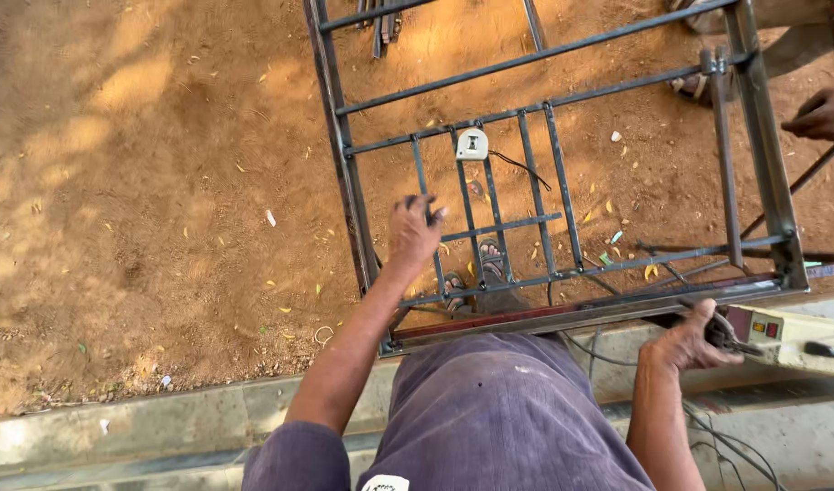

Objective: The person measures sections of a metal frame using a tape measure, marks positions, and welds components together using an arc welder, occasionally repositioning the frame on the ground.

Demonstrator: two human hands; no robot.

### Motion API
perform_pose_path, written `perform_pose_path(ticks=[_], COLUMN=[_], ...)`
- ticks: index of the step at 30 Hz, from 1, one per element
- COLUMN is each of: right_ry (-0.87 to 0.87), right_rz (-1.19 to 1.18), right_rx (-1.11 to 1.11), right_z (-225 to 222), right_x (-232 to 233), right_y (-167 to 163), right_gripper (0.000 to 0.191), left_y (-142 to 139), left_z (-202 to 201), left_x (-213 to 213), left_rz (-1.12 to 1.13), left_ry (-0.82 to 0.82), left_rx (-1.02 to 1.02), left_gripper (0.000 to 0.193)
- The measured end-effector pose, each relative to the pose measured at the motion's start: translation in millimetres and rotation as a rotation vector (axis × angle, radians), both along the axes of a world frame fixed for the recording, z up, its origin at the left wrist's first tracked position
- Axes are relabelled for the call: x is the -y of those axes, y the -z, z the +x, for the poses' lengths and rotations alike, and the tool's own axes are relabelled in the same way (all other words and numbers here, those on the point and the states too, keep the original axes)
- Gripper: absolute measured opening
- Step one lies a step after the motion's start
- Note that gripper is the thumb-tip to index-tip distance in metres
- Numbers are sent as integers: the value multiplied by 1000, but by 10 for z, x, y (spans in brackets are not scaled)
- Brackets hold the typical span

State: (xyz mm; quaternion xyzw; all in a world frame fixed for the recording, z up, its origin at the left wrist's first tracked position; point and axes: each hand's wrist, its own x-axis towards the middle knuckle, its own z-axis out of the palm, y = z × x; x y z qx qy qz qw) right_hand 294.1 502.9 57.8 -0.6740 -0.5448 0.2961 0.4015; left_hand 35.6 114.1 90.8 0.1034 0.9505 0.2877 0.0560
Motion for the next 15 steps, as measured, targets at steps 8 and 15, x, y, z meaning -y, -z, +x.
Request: perform_pose_path(ticks=[8,15], right_ry=[51,-64], right_rz=[-52,-215], right_rx=[-111,-305], right_z=[-247,-175], right_x=[250,428], right_y=[59,-155], right_gripper=[110,87], left_y=[55,233], left_z=[199,222], left_x=[-47,-173], left_rz=[-67,-72], left_ry=[346,231], left_rx=[-102,200], left_gripper=[46,39])
